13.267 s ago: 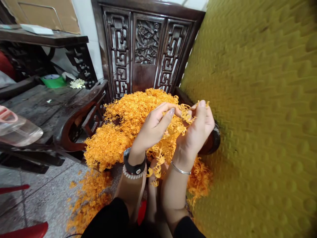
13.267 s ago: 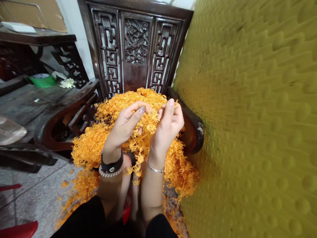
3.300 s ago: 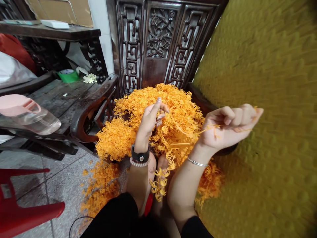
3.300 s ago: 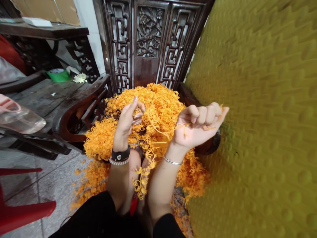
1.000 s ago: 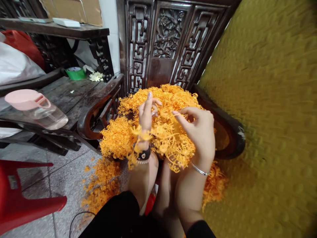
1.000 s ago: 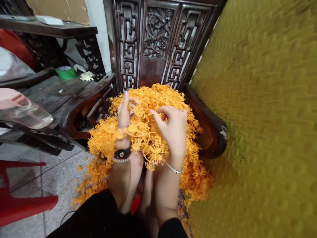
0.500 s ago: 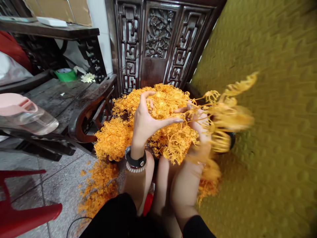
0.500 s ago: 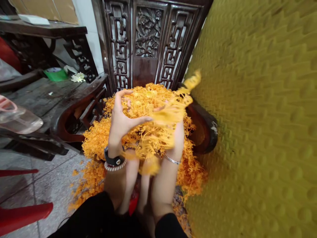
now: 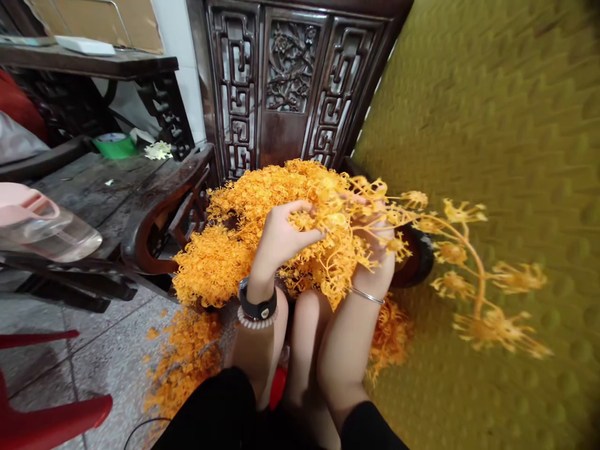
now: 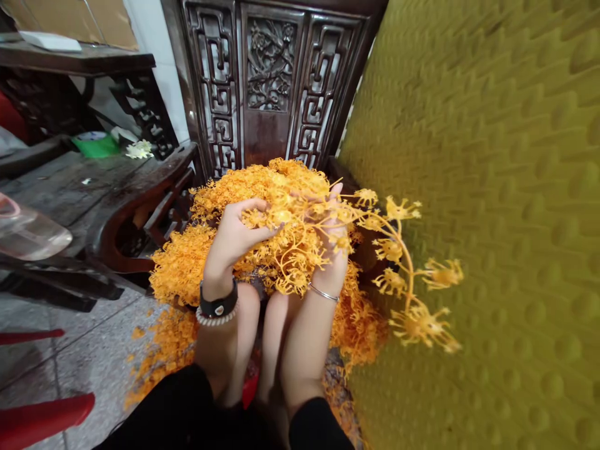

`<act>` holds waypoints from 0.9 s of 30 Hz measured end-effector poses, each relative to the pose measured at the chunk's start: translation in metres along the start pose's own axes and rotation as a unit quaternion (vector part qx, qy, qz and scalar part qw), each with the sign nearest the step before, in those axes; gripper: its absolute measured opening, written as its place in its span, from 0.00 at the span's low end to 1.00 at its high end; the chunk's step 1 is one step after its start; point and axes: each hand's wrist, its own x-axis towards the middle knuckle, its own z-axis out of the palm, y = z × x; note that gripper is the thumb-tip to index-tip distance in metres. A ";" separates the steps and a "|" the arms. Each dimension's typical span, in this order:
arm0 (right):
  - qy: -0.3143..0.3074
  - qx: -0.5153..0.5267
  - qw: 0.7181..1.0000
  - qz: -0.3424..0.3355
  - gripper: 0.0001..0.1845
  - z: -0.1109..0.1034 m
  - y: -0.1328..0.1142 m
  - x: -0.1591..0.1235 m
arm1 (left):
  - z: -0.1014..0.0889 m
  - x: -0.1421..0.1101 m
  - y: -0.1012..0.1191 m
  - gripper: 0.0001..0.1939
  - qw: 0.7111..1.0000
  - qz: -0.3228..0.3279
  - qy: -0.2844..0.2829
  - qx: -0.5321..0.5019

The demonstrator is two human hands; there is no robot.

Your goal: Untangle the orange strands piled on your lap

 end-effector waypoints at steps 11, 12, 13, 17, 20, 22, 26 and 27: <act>0.122 0.240 0.940 0.210 0.22 -0.033 0.008 0.024 | -0.040 -0.008 -0.003 0.12 0.997 -0.070 0.001 0.027; 0.171 0.248 0.935 0.187 0.17 -0.033 0.008 0.024 | -0.045 -0.009 -0.003 0.12 0.997 -0.060 -0.014 0.044; 0.208 0.266 0.928 0.157 0.13 -0.034 0.008 0.023 | -0.050 -0.011 -0.003 0.12 0.996 -0.051 -0.043 0.057; 0.207 0.350 0.911 0.064 0.08 -0.045 0.006 0.022 | -0.070 -0.017 -0.005 0.12 0.978 -0.039 -0.186 0.088; 0.172 0.341 0.923 0.046 0.08 -0.055 -0.002 0.017 | -0.078 -0.020 -0.005 0.09 0.973 -0.020 -0.205 0.104; 0.164 0.317 0.933 0.038 0.10 -0.061 -0.008 0.012 | -0.079 -0.021 -0.005 0.06 0.974 -0.007 -0.206 0.099; 0.208 0.316 0.923 0.067 0.12 -0.073 -0.010 0.002 | -0.081 -0.022 -0.003 0.05 0.974 0.014 -0.210 0.078; 0.235 0.327 0.913 0.071 0.12 -0.076 -0.009 -0.001 | -0.083 -0.023 -0.002 0.04 0.977 0.022 -0.200 0.073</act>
